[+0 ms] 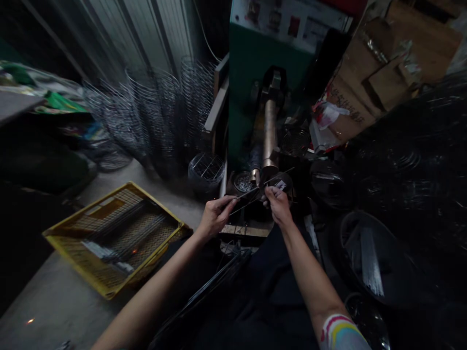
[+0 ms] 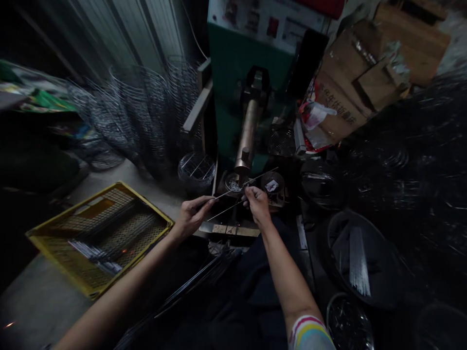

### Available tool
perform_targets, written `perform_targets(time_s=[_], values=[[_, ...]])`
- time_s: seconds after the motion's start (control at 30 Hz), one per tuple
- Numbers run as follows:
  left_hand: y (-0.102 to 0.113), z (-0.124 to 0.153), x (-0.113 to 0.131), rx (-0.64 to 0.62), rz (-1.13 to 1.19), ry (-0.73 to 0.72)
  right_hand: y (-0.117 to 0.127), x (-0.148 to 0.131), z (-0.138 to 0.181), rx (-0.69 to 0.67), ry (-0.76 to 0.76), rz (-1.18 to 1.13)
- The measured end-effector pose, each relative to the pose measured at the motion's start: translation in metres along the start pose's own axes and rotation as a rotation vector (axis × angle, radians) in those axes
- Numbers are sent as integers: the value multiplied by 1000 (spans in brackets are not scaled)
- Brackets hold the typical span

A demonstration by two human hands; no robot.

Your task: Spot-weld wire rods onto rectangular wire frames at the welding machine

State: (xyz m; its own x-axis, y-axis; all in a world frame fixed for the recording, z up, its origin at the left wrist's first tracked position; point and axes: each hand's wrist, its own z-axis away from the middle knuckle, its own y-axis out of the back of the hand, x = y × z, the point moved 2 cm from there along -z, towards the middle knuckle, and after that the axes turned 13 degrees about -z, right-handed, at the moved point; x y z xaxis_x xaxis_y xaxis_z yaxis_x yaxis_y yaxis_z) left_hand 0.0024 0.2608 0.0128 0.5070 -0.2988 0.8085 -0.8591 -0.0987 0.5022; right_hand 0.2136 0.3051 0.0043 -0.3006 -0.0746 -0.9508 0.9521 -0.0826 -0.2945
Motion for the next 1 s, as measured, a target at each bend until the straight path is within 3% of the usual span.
perform_targets(time_s=[0.17,0.33,0.47,0.57,0.63,0.67,0.77,0.83,0.9,1.0], values=[[5,-5,1,-30,33,40,9,3,20,-23,-68,56],[3,-5,4,-30,-54,-110,21,37,87,-198,-239,241],[18,28,1,-125,-332,-263,18,72,145,-471,-297,397],[60,75,-19,-159,-498,-159,14,89,171,-638,-378,463],[101,113,-42,-30,-528,-7,13,95,179,-692,-404,506],[123,131,-57,93,-516,91,12,96,181,-704,-406,529],[185,181,-115,656,-326,510,9,93,182,-694,-380,601],[209,207,-158,994,-84,795,7,86,180,-675,-361,635],[218,221,-192,1102,50,933,6,79,179,-664,-361,658],[213,232,-219,1112,125,989,7,69,180,-672,-384,707]])
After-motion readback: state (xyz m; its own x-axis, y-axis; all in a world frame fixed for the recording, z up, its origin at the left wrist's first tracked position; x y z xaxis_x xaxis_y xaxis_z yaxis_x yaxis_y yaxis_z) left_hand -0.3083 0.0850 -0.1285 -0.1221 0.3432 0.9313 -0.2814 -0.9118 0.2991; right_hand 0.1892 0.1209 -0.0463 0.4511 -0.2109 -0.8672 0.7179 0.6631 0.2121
